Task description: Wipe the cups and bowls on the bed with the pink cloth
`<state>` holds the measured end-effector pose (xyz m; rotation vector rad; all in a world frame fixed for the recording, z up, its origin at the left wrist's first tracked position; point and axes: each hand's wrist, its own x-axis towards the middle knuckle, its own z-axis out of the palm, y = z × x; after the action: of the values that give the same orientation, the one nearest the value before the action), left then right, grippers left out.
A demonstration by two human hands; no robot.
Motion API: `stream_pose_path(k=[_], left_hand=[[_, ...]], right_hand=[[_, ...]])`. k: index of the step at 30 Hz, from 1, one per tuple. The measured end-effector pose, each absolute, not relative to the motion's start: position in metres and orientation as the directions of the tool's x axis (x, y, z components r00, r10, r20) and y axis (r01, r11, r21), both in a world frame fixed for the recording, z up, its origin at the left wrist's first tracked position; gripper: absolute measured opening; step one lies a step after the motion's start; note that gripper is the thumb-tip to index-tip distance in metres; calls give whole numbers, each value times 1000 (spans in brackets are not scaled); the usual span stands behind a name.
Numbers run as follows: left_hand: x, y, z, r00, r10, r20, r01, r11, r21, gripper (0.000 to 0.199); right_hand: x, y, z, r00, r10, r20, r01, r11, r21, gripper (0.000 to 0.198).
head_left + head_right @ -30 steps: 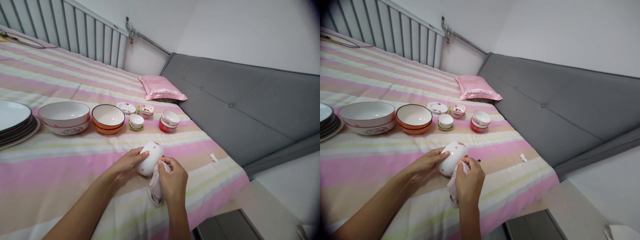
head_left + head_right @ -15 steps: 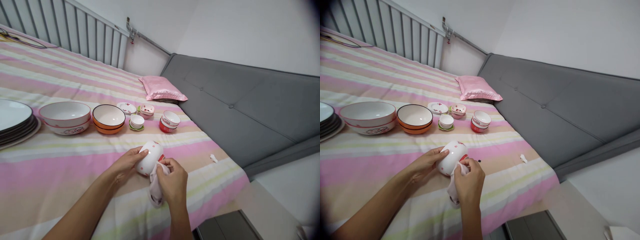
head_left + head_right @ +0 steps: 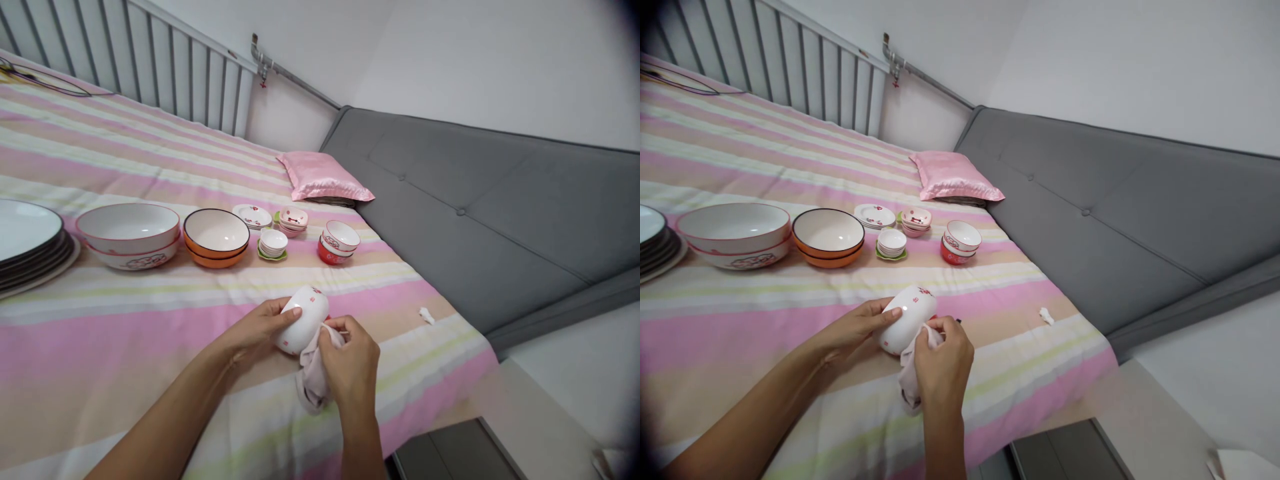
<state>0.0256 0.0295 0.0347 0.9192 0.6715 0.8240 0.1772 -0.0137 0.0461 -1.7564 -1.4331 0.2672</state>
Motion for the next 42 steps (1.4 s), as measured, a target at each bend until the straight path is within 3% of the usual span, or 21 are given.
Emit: stream_pose_path(k=[12,17,29,34,42], left_hand=[[30,29,36,537,832,-142,-247,317,916,40],[31,31,32,474,867,-154,-286,317,904,45],[26,35,31,344,925,-161,-367,290,884,49],[22,40,28,328,930,-163,-367,285,885,52],[25,36,26,518,844,-135,-294,324,899,48]], right_hand=[[183,-11,46,368,848,381,796,-75,-601,6],[180,-13,47,306,874,378,798,-19,-603,6],[165,-18,43,131,965,227,839,14,-544,6],[179,-22,55,171,975,141,819,-62,-571,9],[212,-11,55,403,885,232,774,-194,-602,14]])
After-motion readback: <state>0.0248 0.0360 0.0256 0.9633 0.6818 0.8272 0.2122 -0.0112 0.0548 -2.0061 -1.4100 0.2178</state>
